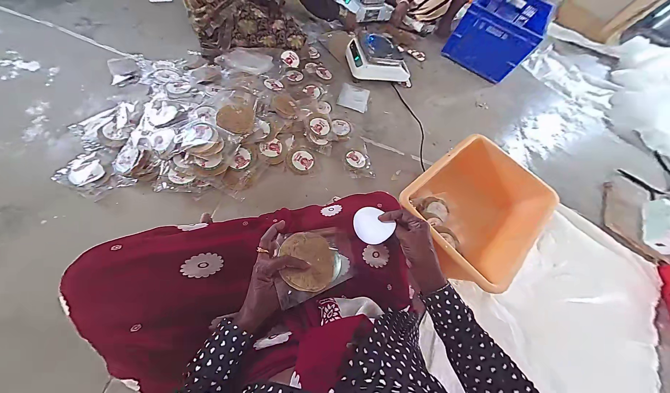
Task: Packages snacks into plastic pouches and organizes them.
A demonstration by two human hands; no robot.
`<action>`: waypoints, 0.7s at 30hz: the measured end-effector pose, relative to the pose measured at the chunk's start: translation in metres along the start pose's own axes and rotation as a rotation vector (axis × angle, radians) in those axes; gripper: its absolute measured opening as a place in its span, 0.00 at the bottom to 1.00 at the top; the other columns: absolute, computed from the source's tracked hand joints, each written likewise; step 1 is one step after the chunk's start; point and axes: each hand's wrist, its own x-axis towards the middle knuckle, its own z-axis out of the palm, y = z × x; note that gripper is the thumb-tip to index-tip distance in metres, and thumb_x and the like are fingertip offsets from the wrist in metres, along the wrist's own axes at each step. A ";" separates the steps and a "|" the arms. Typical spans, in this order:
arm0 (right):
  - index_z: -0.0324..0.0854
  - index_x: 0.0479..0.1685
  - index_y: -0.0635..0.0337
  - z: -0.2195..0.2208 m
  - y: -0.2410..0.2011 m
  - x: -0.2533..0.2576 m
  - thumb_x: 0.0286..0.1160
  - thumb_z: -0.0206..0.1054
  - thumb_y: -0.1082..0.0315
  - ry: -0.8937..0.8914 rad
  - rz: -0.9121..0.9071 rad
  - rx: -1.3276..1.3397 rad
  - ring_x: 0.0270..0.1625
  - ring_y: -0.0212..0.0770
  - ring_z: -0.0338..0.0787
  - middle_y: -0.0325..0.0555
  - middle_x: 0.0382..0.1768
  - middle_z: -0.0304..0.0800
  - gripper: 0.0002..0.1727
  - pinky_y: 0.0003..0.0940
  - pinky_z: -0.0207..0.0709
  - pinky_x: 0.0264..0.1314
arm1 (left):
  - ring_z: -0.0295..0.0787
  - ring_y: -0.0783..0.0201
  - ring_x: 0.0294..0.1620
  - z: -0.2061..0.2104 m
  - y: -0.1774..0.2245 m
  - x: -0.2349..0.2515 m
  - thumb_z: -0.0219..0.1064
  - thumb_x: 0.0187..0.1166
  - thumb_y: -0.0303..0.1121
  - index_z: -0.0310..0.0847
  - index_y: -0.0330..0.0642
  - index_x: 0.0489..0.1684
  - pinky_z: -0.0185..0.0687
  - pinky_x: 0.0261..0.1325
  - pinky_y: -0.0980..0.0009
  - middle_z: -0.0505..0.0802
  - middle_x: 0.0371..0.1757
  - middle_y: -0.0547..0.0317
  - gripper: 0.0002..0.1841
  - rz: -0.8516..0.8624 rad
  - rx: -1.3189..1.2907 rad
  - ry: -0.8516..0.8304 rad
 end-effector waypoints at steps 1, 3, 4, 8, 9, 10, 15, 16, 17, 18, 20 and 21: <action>0.90 0.45 0.65 -0.006 0.000 -0.004 0.76 0.58 0.85 0.010 0.074 0.072 0.47 0.31 0.92 0.43 0.46 0.96 0.15 0.29 0.86 0.55 | 0.66 0.59 0.85 0.003 -0.006 -0.002 0.76 0.67 0.28 0.94 0.56 0.31 0.70 0.83 0.62 0.67 0.88 0.49 0.06 -0.017 0.032 -0.010; 0.89 0.53 0.67 -0.018 0.003 -0.011 0.77 0.52 0.81 0.016 0.198 0.221 0.42 0.34 0.93 0.47 0.47 0.95 0.19 0.31 0.88 0.49 | 0.70 0.55 0.84 0.002 -0.015 -0.006 0.74 0.65 0.25 0.93 0.48 0.34 0.73 0.81 0.62 0.68 0.86 0.39 0.07 -0.072 0.111 -0.053; 0.89 0.55 0.66 -0.026 0.005 -0.015 0.76 0.49 0.76 0.012 0.241 0.278 0.42 0.35 0.93 0.47 0.48 0.95 0.21 0.32 0.88 0.49 | 0.71 0.54 0.83 -0.001 -0.018 -0.008 0.72 0.64 0.23 0.93 0.44 0.42 0.75 0.79 0.62 0.68 0.85 0.37 0.11 -0.097 0.146 -0.084; 0.91 0.45 0.62 -0.037 0.004 -0.023 0.86 0.62 0.66 0.177 0.339 0.291 0.40 0.33 0.93 0.42 0.41 0.96 0.12 0.31 0.89 0.46 | 0.74 0.58 0.81 -0.016 -0.015 -0.012 0.56 0.66 0.14 0.61 0.25 0.82 0.75 0.80 0.62 0.72 0.84 0.43 0.35 -0.207 -0.097 -0.109; 0.90 0.42 0.62 -0.037 0.008 -0.023 0.81 0.68 0.68 0.227 0.348 0.261 0.37 0.33 0.92 0.42 0.37 0.96 0.08 0.30 0.89 0.43 | 0.78 0.60 0.77 -0.019 -0.014 -0.012 0.53 0.65 0.13 0.52 0.27 0.87 0.79 0.77 0.62 0.74 0.83 0.45 0.40 -0.239 -0.222 -0.082; 0.90 0.43 0.63 -0.037 0.011 -0.024 0.75 0.73 0.71 0.253 0.353 0.233 0.34 0.34 0.92 0.43 0.35 0.95 0.05 0.31 0.89 0.40 | 0.80 0.62 0.74 -0.021 -0.013 -0.012 0.52 0.63 0.15 0.46 0.31 0.90 0.81 0.73 0.63 0.72 0.84 0.47 0.43 -0.284 -0.327 -0.048; 0.75 0.72 0.60 -0.035 0.020 -0.023 0.57 0.79 0.83 0.225 0.304 0.117 0.49 0.39 0.93 0.50 0.54 0.91 0.36 0.37 0.90 0.50 | 0.88 0.66 0.57 -0.013 -0.005 -0.006 0.68 0.69 0.26 0.51 0.36 0.82 0.90 0.52 0.68 0.81 0.68 0.53 0.39 -0.463 -0.364 0.268; 0.77 0.71 0.61 -0.034 0.020 -0.023 0.58 0.79 0.82 0.218 0.288 0.108 0.51 0.40 0.93 0.50 0.55 0.91 0.34 0.37 0.90 0.52 | 0.89 0.67 0.52 -0.005 -0.002 -0.003 0.73 0.65 0.23 0.53 0.34 0.78 0.91 0.49 0.70 0.83 0.61 0.53 0.40 -0.483 -0.287 0.333; 0.82 0.66 0.61 -0.033 0.019 -0.023 0.58 0.79 0.82 0.216 0.265 0.095 0.50 0.38 0.93 0.48 0.52 0.92 0.29 0.36 0.90 0.52 | 0.90 0.67 0.49 0.002 0.001 0.001 0.77 0.59 0.19 0.53 0.32 0.76 0.91 0.49 0.71 0.84 0.55 0.52 0.42 -0.512 -0.206 0.377; 0.85 0.58 0.62 -0.033 0.017 -0.024 0.58 0.79 0.81 0.219 0.242 0.084 0.47 0.37 0.93 0.47 0.48 0.94 0.24 0.35 0.90 0.51 | 0.90 0.67 0.46 0.008 0.004 0.004 0.80 0.54 0.18 0.55 0.32 0.75 0.91 0.48 0.71 0.85 0.52 0.51 0.45 -0.551 -0.133 0.402; 0.88 0.48 0.63 -0.032 0.015 -0.026 0.60 0.77 0.81 0.207 0.206 0.059 0.44 0.33 0.93 0.43 0.42 0.94 0.15 0.32 0.89 0.49 | 0.90 0.65 0.44 0.015 0.008 0.012 0.85 0.50 0.20 0.62 0.30 0.71 0.89 0.47 0.69 0.87 0.49 0.48 0.44 -0.662 -0.006 0.389; 0.89 0.45 0.62 -0.033 0.015 -0.028 0.62 0.76 0.82 0.194 0.193 0.052 0.42 0.31 0.92 0.42 0.41 0.95 0.12 0.29 0.88 0.47 | 0.89 0.63 0.45 0.017 0.009 0.016 0.86 0.50 0.20 0.65 0.31 0.69 0.89 0.47 0.67 0.87 0.49 0.46 0.42 -0.708 0.032 0.369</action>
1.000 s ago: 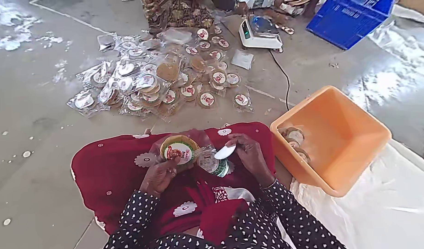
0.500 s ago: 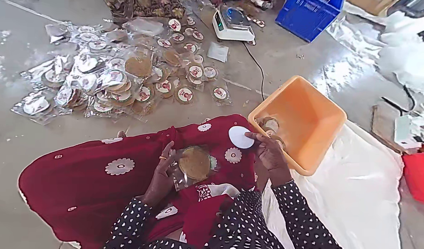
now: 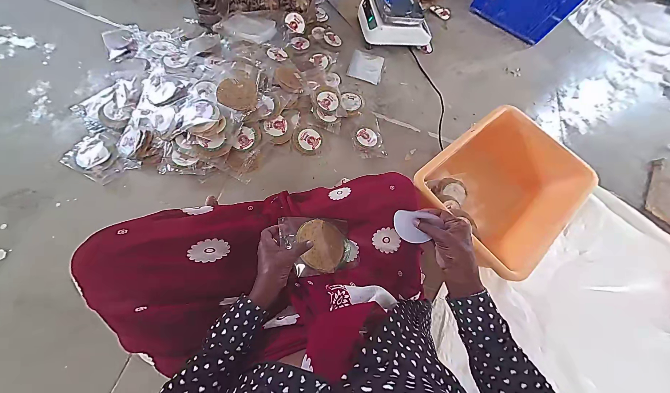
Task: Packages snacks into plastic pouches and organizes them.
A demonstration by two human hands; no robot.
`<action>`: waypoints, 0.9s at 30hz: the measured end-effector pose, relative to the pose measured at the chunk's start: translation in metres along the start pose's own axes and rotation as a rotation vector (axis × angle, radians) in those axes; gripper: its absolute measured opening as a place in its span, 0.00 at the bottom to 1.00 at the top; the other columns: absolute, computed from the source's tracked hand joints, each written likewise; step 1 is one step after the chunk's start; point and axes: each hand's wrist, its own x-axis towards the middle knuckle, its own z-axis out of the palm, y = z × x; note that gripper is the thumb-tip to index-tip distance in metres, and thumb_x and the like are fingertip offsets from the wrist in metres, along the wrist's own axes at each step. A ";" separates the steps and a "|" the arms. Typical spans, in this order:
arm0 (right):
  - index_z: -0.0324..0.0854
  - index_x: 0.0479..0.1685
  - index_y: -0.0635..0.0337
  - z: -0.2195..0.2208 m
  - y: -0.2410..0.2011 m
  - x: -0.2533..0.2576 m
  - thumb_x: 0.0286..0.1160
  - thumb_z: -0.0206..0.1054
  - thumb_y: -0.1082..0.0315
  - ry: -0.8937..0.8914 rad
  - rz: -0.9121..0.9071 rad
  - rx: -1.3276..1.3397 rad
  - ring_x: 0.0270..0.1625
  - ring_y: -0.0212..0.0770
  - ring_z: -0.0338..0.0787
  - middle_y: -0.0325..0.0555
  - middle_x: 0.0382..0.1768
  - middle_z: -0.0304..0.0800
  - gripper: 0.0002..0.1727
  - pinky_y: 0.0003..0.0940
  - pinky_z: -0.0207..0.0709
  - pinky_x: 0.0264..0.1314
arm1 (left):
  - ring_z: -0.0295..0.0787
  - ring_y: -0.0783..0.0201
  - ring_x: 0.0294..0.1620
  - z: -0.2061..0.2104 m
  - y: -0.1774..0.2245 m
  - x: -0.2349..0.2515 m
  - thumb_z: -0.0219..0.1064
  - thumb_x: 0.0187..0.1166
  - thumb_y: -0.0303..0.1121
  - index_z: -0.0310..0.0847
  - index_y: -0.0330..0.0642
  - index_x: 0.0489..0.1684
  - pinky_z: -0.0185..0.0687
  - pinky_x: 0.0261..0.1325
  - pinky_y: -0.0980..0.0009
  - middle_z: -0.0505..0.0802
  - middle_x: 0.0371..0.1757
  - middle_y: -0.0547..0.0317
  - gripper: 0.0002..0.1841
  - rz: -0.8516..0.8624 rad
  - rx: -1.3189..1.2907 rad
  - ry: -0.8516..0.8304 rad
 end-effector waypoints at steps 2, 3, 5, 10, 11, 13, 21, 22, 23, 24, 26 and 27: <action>0.90 0.43 0.61 -0.002 0.001 0.000 0.65 0.73 0.83 -0.010 -0.022 -0.002 0.40 0.29 0.91 0.39 0.41 0.95 0.11 0.26 0.86 0.44 | 0.89 0.59 0.50 0.007 0.005 0.004 0.85 0.49 0.16 0.67 0.32 0.66 0.89 0.52 0.63 0.86 0.53 0.42 0.39 -0.013 0.073 -0.044; 0.90 0.44 0.60 -0.002 0.001 -0.001 0.67 0.72 0.82 -0.002 -0.027 -0.002 0.40 0.28 0.91 0.39 0.42 0.95 0.11 0.25 0.86 0.43 | 0.90 0.58 0.53 0.009 0.009 0.005 0.84 0.50 0.15 0.70 0.31 0.64 0.89 0.55 0.62 0.87 0.55 0.42 0.37 -0.011 0.117 -0.079; 0.88 0.49 0.62 -0.003 0.002 -0.001 0.68 0.72 0.82 0.032 -0.030 -0.001 0.42 0.28 0.92 0.39 0.44 0.95 0.12 0.26 0.88 0.45 | 0.90 0.55 0.52 0.013 0.016 0.009 0.82 0.55 0.15 0.75 0.30 0.62 0.89 0.54 0.60 0.88 0.54 0.40 0.31 -0.077 0.186 -0.153; 0.79 0.64 0.64 -0.002 0.003 -0.001 0.79 0.67 0.77 0.002 0.040 -0.041 0.48 0.33 0.92 0.46 0.50 0.90 0.16 0.33 0.89 0.51 | 0.90 0.56 0.52 0.012 0.018 0.022 0.75 0.69 0.19 0.75 0.31 0.70 0.88 0.54 0.60 0.89 0.58 0.41 0.27 -0.309 0.044 -0.215; 0.80 0.62 0.65 -0.001 0.001 -0.001 0.78 0.67 0.77 -0.007 0.054 -0.020 0.46 0.33 0.92 0.46 0.48 0.91 0.15 0.33 0.89 0.51 | 0.91 0.56 0.51 0.010 0.017 0.022 0.75 0.70 0.20 0.75 0.32 0.70 0.89 0.53 0.61 0.90 0.57 0.42 0.26 -0.313 0.013 -0.215; 0.82 0.56 0.64 0.000 -0.004 -0.002 0.74 0.69 0.80 -0.018 0.059 0.034 0.42 0.32 0.92 0.43 0.42 0.92 0.13 0.31 0.89 0.47 | 0.91 0.57 0.47 0.001 0.019 0.018 0.73 0.71 0.19 0.76 0.32 0.67 0.90 0.49 0.62 0.91 0.53 0.45 0.23 -0.278 -0.053 -0.210; 0.87 0.40 0.60 0.034 -0.036 -0.021 0.62 0.78 0.80 -0.103 -0.053 0.062 0.31 0.27 0.91 0.37 0.29 0.93 0.10 0.24 0.88 0.38 | 0.94 0.60 0.49 -0.048 0.029 -0.011 0.61 0.78 0.14 0.69 0.37 0.76 0.94 0.51 0.62 0.93 0.54 0.52 0.25 -0.139 -0.485 -0.088; 0.87 0.40 0.59 0.042 -0.039 -0.022 0.62 0.78 0.79 -0.137 -0.081 0.036 0.31 0.26 0.91 0.35 0.29 0.93 0.10 0.23 0.88 0.37 | 0.94 0.60 0.50 -0.050 0.029 -0.014 0.61 0.78 0.13 0.69 0.36 0.75 0.93 0.52 0.63 0.93 0.54 0.51 0.25 -0.127 -0.490 -0.099; 0.87 0.40 0.59 0.048 -0.042 -0.023 0.62 0.79 0.79 -0.175 -0.101 0.016 0.30 0.25 0.91 0.35 0.30 0.93 0.10 0.22 0.87 0.35 | 0.94 0.60 0.49 -0.051 0.028 -0.017 0.61 0.77 0.13 0.70 0.35 0.74 0.93 0.52 0.63 0.93 0.54 0.51 0.25 -0.117 -0.503 -0.108; 0.88 0.41 0.61 0.054 -0.044 -0.024 0.62 0.79 0.79 -0.212 -0.108 0.010 0.30 0.26 0.91 0.37 0.30 0.94 0.10 0.22 0.87 0.34 | 0.95 0.60 0.49 -0.051 0.028 -0.020 0.60 0.76 0.12 0.71 0.34 0.73 0.93 0.52 0.63 0.93 0.53 0.50 0.24 -0.107 -0.518 -0.123; 0.88 0.43 0.61 0.063 -0.046 -0.025 0.62 0.79 0.77 -0.277 -0.131 -0.009 0.29 0.26 0.90 0.38 0.31 0.94 0.11 0.22 0.86 0.31 | 0.95 0.60 0.47 -0.050 0.028 -0.024 0.60 0.75 0.11 0.73 0.32 0.69 0.94 0.51 0.63 0.94 0.50 0.50 0.22 -0.096 -0.551 -0.155; 0.89 0.44 0.60 0.066 -0.047 -0.026 0.62 0.80 0.77 -0.300 -0.145 -0.020 0.28 0.26 0.90 0.38 0.31 0.94 0.12 0.21 0.85 0.30 | 0.95 0.60 0.46 -0.050 0.027 -0.025 0.60 0.75 0.11 0.74 0.32 0.68 0.94 0.51 0.63 0.94 0.50 0.49 0.22 -0.094 -0.562 -0.170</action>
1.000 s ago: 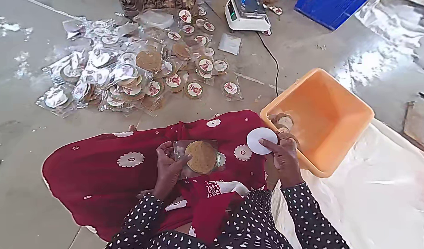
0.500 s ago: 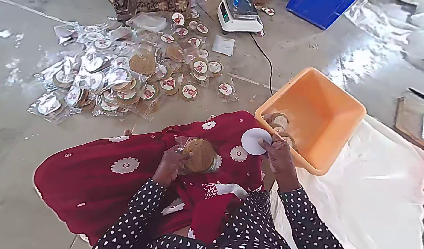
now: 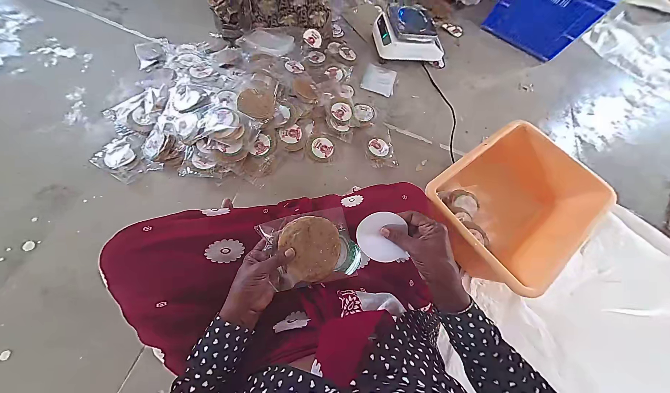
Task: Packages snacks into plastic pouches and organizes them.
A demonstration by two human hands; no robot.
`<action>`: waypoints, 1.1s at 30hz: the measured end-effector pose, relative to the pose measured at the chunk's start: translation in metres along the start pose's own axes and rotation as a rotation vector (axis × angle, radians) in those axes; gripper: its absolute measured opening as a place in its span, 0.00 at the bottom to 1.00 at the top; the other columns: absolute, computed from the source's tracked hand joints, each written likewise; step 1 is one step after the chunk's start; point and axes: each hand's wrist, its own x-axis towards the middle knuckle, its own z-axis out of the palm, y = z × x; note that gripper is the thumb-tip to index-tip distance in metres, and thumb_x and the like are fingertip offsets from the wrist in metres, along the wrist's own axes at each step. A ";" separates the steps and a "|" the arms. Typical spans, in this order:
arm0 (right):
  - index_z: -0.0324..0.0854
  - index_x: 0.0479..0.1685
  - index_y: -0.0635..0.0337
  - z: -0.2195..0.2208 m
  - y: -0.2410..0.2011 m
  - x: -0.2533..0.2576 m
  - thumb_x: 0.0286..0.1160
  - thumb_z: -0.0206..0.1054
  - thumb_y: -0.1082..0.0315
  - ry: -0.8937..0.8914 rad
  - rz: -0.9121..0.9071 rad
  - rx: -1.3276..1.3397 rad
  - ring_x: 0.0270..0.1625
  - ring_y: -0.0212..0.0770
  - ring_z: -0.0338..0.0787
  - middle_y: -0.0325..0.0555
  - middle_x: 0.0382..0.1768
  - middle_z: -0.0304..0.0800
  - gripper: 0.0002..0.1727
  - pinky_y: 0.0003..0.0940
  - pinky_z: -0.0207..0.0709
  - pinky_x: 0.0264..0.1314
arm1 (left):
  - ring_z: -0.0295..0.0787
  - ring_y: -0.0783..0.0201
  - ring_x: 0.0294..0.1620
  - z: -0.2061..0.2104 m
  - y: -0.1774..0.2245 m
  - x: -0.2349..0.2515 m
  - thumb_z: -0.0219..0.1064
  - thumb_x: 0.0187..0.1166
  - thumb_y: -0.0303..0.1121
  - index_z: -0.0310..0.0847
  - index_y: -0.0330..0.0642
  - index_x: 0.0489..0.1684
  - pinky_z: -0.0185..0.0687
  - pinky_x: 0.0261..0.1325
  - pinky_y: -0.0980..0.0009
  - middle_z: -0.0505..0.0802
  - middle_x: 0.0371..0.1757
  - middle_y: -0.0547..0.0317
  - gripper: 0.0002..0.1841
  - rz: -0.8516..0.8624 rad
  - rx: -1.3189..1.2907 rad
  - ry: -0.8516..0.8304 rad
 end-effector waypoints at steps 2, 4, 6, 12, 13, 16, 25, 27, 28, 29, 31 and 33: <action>0.88 0.45 0.60 0.004 -0.003 0.000 0.62 0.80 0.77 -0.039 0.003 -0.011 0.30 0.26 0.91 0.37 0.32 0.95 0.12 0.22 0.87 0.34 | 0.95 0.60 0.47 -0.001 -0.001 -0.001 0.61 0.74 0.12 0.75 0.31 0.67 0.94 0.51 0.63 0.94 0.50 0.49 0.21 0.001 -0.013 -0.036; 0.89 0.44 0.60 0.007 -0.008 0.001 0.61 0.79 0.80 -0.074 0.027 0.011 0.31 0.27 0.92 0.38 0.32 0.95 0.12 0.22 0.87 0.36 | 0.95 0.60 0.47 -0.001 -0.001 -0.002 0.61 0.73 0.12 0.75 0.31 0.67 0.94 0.52 0.63 0.94 0.50 0.49 0.22 -0.003 -0.017 -0.062; 0.88 0.43 0.61 0.011 -0.013 0.000 0.60 0.78 0.81 -0.127 0.056 0.043 0.32 0.27 0.92 0.38 0.32 0.95 0.12 0.23 0.88 0.39 | 0.95 0.60 0.47 -0.002 -0.001 -0.002 0.62 0.73 0.12 0.76 0.31 0.66 0.93 0.52 0.63 0.94 0.49 0.49 0.21 -0.012 -0.014 -0.093; 0.88 0.45 0.63 0.039 -0.017 -0.003 0.61 0.78 0.80 -0.290 0.054 0.113 0.37 0.32 0.94 0.42 0.35 0.96 0.13 0.28 0.90 0.44 | 0.96 0.60 0.43 -0.003 -0.001 -0.001 0.64 0.73 0.14 0.80 0.33 0.62 0.94 0.50 0.63 0.96 0.45 0.49 0.18 -0.071 -0.033 -0.182; 0.87 0.47 0.63 0.045 -0.019 -0.005 0.63 0.78 0.79 -0.306 0.047 0.099 0.38 0.33 0.94 0.43 0.36 0.96 0.13 0.28 0.90 0.44 | 0.96 0.60 0.42 -0.003 -0.001 -0.001 0.62 0.76 0.15 0.80 0.33 0.62 0.94 0.49 0.63 0.96 0.45 0.49 0.17 -0.082 -0.029 -0.170; 0.86 0.53 0.64 0.050 -0.024 -0.003 0.69 0.75 0.77 -0.300 0.038 0.026 0.41 0.33 0.95 0.45 0.41 0.96 0.13 0.29 0.90 0.48 | 0.96 0.58 0.43 -0.005 -0.003 0.001 0.60 0.79 0.17 0.80 0.32 0.62 0.94 0.50 0.60 0.95 0.46 0.47 0.15 -0.090 -0.051 -0.116; 0.88 0.39 0.62 0.037 -0.016 0.003 0.68 0.77 0.74 -0.229 0.131 -0.026 0.33 0.28 0.90 0.40 0.31 0.93 0.05 0.23 0.85 0.37 | 0.96 0.57 0.41 -0.007 -0.005 0.001 0.59 0.81 0.18 0.80 0.32 0.59 0.95 0.48 0.61 0.96 0.44 0.46 0.12 -0.130 -0.116 -0.058; 0.89 0.39 0.62 0.035 -0.018 0.002 0.67 0.78 0.75 -0.204 0.077 -0.012 0.34 0.29 0.92 0.40 0.32 0.94 0.06 0.24 0.87 0.40 | 0.96 0.57 0.40 -0.007 -0.005 0.001 0.59 0.82 0.18 0.80 0.32 0.57 0.95 0.46 0.61 0.96 0.42 0.46 0.11 -0.140 -0.129 -0.047; 0.90 0.40 0.61 0.033 -0.021 0.001 0.66 0.78 0.76 -0.196 0.031 -0.014 0.33 0.28 0.91 0.39 0.32 0.94 0.06 0.23 0.86 0.38 | 0.96 0.58 0.39 -0.008 -0.005 0.001 0.58 0.82 0.19 0.79 0.32 0.57 0.95 0.46 0.62 0.95 0.42 0.46 0.10 -0.148 -0.138 -0.041; 0.90 0.40 0.60 0.030 -0.024 0.000 0.66 0.77 0.76 -0.195 -0.033 -0.018 0.31 0.27 0.90 0.38 0.32 0.94 0.06 0.21 0.84 0.35 | 0.96 0.58 0.39 -0.009 -0.004 0.001 0.57 0.83 0.19 0.79 0.32 0.56 0.94 0.45 0.62 0.95 0.42 0.47 0.10 -0.155 -0.152 -0.040; 0.90 0.41 0.59 0.019 -0.029 0.000 0.66 0.75 0.77 -0.201 -0.214 -0.058 0.33 0.26 0.89 0.35 0.36 0.94 0.07 0.21 0.85 0.36 | 0.96 0.60 0.40 -0.011 -0.003 0.001 0.55 0.84 0.21 0.79 0.35 0.57 0.94 0.45 0.64 0.95 0.42 0.49 0.11 -0.168 -0.176 -0.034; 0.91 0.43 0.57 0.002 -0.031 0.003 0.70 0.74 0.75 -0.214 -0.414 -0.096 0.47 0.32 0.95 0.38 0.45 0.96 0.07 0.28 0.91 0.52 | 0.96 0.61 0.40 -0.014 -0.002 0.001 0.54 0.84 0.22 0.79 0.37 0.57 0.94 0.44 0.64 0.95 0.42 0.50 0.11 -0.193 -0.204 -0.026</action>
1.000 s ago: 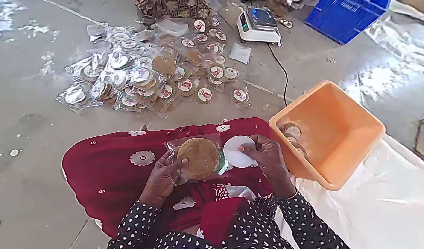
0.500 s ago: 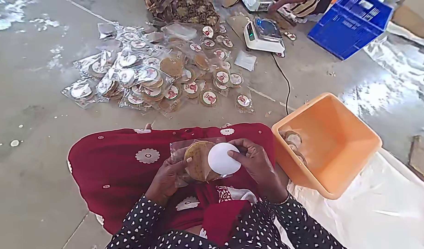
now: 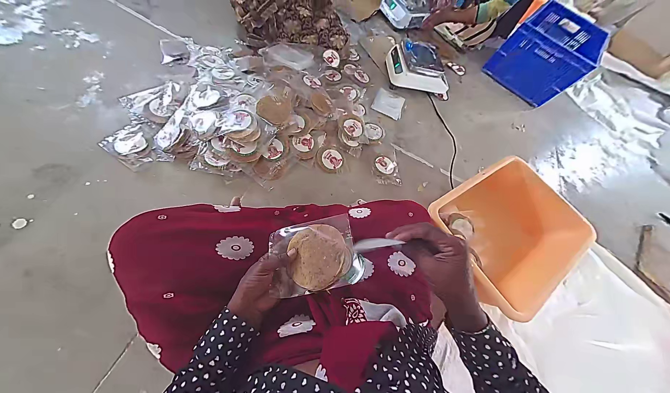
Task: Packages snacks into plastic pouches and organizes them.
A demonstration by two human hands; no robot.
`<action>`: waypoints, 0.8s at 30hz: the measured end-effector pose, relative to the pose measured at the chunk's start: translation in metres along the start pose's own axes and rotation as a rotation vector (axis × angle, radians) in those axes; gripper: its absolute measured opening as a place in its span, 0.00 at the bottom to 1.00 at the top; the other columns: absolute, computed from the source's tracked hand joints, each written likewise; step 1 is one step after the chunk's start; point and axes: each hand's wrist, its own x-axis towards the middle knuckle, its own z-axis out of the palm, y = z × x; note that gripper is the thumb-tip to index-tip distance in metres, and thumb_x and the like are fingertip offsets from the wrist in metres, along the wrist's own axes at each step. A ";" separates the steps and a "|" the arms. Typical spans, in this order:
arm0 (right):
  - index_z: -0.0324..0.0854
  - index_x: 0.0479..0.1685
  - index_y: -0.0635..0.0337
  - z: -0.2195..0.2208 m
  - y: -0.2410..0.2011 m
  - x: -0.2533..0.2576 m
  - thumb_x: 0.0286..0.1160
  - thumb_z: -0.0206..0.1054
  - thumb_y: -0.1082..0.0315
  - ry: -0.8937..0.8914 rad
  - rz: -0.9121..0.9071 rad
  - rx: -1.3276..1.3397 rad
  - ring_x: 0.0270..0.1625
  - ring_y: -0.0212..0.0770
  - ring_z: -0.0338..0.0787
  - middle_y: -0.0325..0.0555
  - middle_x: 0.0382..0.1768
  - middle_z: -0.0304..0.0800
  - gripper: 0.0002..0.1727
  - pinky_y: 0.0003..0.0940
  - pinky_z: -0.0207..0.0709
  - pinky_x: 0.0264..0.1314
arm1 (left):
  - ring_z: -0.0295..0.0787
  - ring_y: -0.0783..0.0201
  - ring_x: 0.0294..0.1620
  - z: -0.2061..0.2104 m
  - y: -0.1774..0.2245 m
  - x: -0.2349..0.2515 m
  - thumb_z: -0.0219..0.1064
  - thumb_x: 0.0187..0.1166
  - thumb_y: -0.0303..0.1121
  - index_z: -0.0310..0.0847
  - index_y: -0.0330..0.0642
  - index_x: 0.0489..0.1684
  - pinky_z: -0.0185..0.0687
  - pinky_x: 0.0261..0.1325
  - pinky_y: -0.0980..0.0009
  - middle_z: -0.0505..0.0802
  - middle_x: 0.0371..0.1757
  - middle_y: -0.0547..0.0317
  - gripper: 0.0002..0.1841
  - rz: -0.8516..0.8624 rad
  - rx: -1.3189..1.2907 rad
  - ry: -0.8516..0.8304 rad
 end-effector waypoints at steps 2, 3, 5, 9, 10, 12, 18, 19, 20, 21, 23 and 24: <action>0.91 0.42 0.52 -0.013 0.003 0.000 0.73 0.72 0.73 0.016 -0.144 -0.048 0.57 0.38 0.95 0.39 0.49 0.96 0.06 0.35 0.90 0.62 | 0.96 0.59 0.41 -0.003 0.001 0.001 0.52 0.85 0.24 0.80 0.38 0.56 0.95 0.45 0.62 0.95 0.43 0.49 0.12 -0.034 -0.045 -0.035; 0.91 0.41 0.50 -0.016 0.005 -0.001 0.74 0.72 0.73 0.041 -0.190 -0.069 0.58 0.39 0.94 0.39 0.49 0.96 0.06 0.36 0.89 0.64 | 0.96 0.58 0.41 -0.004 0.001 0.001 0.52 0.84 0.24 0.80 0.38 0.56 0.95 0.46 0.60 0.95 0.43 0.48 0.12 -0.050 -0.065 -0.053; 0.91 0.40 0.50 -0.016 0.009 -0.005 0.73 0.72 0.73 0.079 -0.265 -0.100 0.60 0.40 0.94 0.39 0.49 0.96 0.06 0.39 0.88 0.67 | 0.96 0.57 0.43 -0.007 0.000 0.002 0.54 0.83 0.25 0.81 0.38 0.56 0.95 0.48 0.59 0.95 0.45 0.47 0.12 -0.067 -0.083 -0.104; 0.89 0.42 0.52 -0.008 0.012 -0.012 0.76 0.70 0.74 0.008 -0.403 -0.145 0.64 0.42 0.92 0.41 0.49 0.96 0.06 0.41 0.86 0.72 | 0.96 0.57 0.44 -0.010 -0.002 0.002 0.55 0.82 0.24 0.81 0.39 0.57 0.94 0.49 0.59 0.95 0.45 0.47 0.12 -0.071 -0.082 -0.135; 0.88 0.43 0.53 -0.007 0.012 -0.013 0.78 0.69 0.74 -0.033 -0.423 -0.166 0.65 0.42 0.92 0.42 0.49 0.95 0.05 0.41 0.85 0.73 | 0.96 0.58 0.44 -0.010 -0.002 0.002 0.55 0.82 0.24 0.81 0.39 0.56 0.94 0.49 0.60 0.95 0.45 0.48 0.12 -0.065 -0.069 -0.130; 0.87 0.44 0.54 -0.004 0.012 -0.014 0.81 0.67 0.72 -0.110 -0.468 -0.201 0.66 0.42 0.90 0.43 0.50 0.95 0.04 0.39 0.84 0.74 | 0.96 0.59 0.44 -0.009 -0.001 0.000 0.57 0.81 0.23 0.82 0.39 0.55 0.94 0.49 0.61 0.96 0.44 0.49 0.12 -0.058 -0.044 -0.134; 0.83 0.44 0.57 0.012 0.005 -0.010 0.82 0.66 0.74 -0.187 -0.600 -0.187 0.67 0.42 0.90 0.45 0.50 0.93 0.02 0.36 0.83 0.74 | 0.97 0.59 0.45 -0.011 -0.001 0.000 0.66 0.73 0.26 0.82 0.41 0.57 0.94 0.50 0.61 0.96 0.45 0.50 0.14 -0.088 -0.018 -0.263; 0.83 0.44 0.57 0.012 0.004 -0.009 0.83 0.66 0.73 -0.182 -0.612 -0.194 0.67 0.42 0.90 0.45 0.50 0.94 0.02 0.36 0.83 0.73 | 0.97 0.61 0.44 -0.010 0.000 0.000 0.67 0.73 0.27 0.84 0.43 0.55 0.94 0.49 0.62 0.97 0.44 0.51 0.14 -0.087 -0.015 -0.274; 0.84 0.45 0.56 0.010 0.002 -0.009 0.83 0.66 0.73 -0.165 -0.615 -0.197 0.66 0.42 0.90 0.45 0.50 0.93 0.03 0.36 0.84 0.73 | 0.97 0.62 0.43 -0.011 0.002 -0.001 0.66 0.73 0.27 0.84 0.43 0.55 0.94 0.49 0.63 0.97 0.44 0.52 0.13 -0.083 -0.013 -0.273; 0.84 0.46 0.55 0.007 0.001 -0.009 0.83 0.66 0.72 -0.139 -0.612 -0.196 0.66 0.42 0.90 0.44 0.50 0.93 0.03 0.37 0.85 0.72 | 0.97 0.62 0.43 -0.011 0.003 -0.002 0.66 0.74 0.27 0.85 0.43 0.54 0.94 0.49 0.63 0.97 0.44 0.52 0.13 -0.076 -0.017 -0.266; 0.85 0.46 0.53 0.002 -0.002 -0.011 0.81 0.68 0.71 -0.077 -0.601 -0.198 0.65 0.41 0.91 0.41 0.50 0.94 0.04 0.37 0.86 0.70 | 0.97 0.62 0.43 -0.013 0.005 -0.002 0.65 0.75 0.27 0.84 0.44 0.54 0.94 0.48 0.63 0.97 0.44 0.52 0.12 -0.069 -0.015 -0.251; 0.85 0.47 0.52 0.001 -0.002 -0.012 0.81 0.68 0.72 -0.062 -0.596 -0.200 0.64 0.41 0.91 0.41 0.51 0.94 0.04 0.37 0.86 0.70 | 0.97 0.61 0.43 -0.014 0.005 -0.002 0.65 0.74 0.26 0.85 0.43 0.54 0.94 0.48 0.63 0.97 0.44 0.52 0.12 -0.071 -0.022 -0.248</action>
